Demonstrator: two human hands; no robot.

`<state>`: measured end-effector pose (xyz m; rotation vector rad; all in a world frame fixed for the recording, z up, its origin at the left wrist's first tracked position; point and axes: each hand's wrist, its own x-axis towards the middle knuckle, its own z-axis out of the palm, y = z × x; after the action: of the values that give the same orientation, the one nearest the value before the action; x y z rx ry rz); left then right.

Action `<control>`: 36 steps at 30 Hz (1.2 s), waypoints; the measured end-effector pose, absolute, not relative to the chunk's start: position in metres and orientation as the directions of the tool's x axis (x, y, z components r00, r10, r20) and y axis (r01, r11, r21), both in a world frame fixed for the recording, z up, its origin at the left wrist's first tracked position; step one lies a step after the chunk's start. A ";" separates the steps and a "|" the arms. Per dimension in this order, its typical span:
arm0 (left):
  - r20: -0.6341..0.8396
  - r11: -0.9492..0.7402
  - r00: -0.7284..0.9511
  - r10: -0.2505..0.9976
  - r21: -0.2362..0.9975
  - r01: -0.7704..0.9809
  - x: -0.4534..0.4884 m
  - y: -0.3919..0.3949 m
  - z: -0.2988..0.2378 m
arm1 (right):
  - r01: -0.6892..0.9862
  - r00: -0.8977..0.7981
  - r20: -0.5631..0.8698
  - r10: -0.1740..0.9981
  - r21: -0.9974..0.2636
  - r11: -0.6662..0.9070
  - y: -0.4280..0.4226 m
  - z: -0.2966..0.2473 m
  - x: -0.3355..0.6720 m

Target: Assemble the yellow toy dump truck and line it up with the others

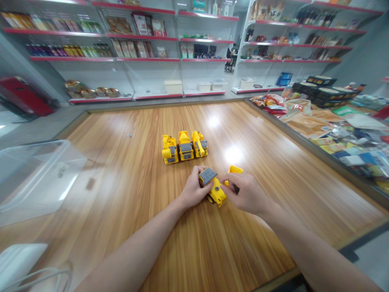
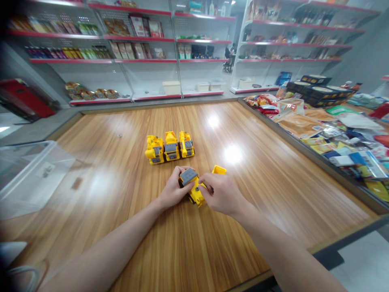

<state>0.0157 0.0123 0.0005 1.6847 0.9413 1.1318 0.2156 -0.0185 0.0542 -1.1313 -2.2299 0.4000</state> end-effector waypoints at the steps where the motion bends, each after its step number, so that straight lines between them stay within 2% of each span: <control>1: 0.286 -0.333 0.304 0.909 0.936 0.115 0.016 0.012 0.001 | 0.656 -0.465 0.337 0.818 -0.489 0.575 -0.018 0.053 0.216; 5: 0.281 -0.330 0.318 0.905 0.937 0.113 0.015 0.011 0.001 | 0.746 -0.465 0.226 0.856 -0.422 0.516 -0.018 0.050 0.213; 12: 0.296 -0.344 0.327 0.897 0.934 0.100 0.015 0.012 -0.002 | 0.747 -0.496 0.241 0.834 -0.371 0.552 -0.018 0.046 0.210; 15: 0.290 -0.331 0.322 0.901 0.941 0.078 0.015 0.011 -0.001 | 0.721 -0.516 0.309 0.799 -0.348 0.600 -0.016 0.043 0.211; 18: 0.275 -0.292 0.306 0.912 0.956 0.013 0.015 0.011 0.000 | 0.676 -0.483 0.407 0.775 -0.388 0.626 -0.014 0.045 0.211; 21: 0.216 -0.193 0.255 0.943 0.975 -0.111 0.015 0.014 0.000 | 0.638 -0.351 0.537 0.767 -0.462 0.616 -0.015 0.051 0.211; 23: 0.117 -0.065 0.209 0.971 0.968 -0.242 0.017 0.015 -0.001 | 0.625 -0.227 0.616 0.754 -0.502 0.598 -0.018 0.057 0.211; 26: -0.082 0.184 0.215 0.973 0.838 -0.514 0.021 0.015 0.001 | 0.628 -0.071 0.722 0.688 -0.503 0.593 -0.022 0.063 0.212; 29: -0.185 0.407 0.377 0.908 0.606 -0.683 0.025 0.012 0.004 | 0.627 -0.035 0.781 0.624 -0.469 0.622 -0.026 0.065 0.212; 32: -0.171 0.520 0.504 0.847 0.465 -0.717 0.025 0.010 0.005 | 0.608 -0.132 0.780 0.612 -0.424 0.671 -0.027 0.063 0.209; 36: -0.146 0.586 0.581 0.800 0.396 -0.707 0.021 0.010 0.003 | 0.572 -0.229 0.757 0.613 -0.405 0.714 -0.029 0.060 0.201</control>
<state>0.0213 0.0104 0.0033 0.3114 0.3269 0.8969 0.2011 -0.0291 0.0599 -0.9168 -1.9009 0.0502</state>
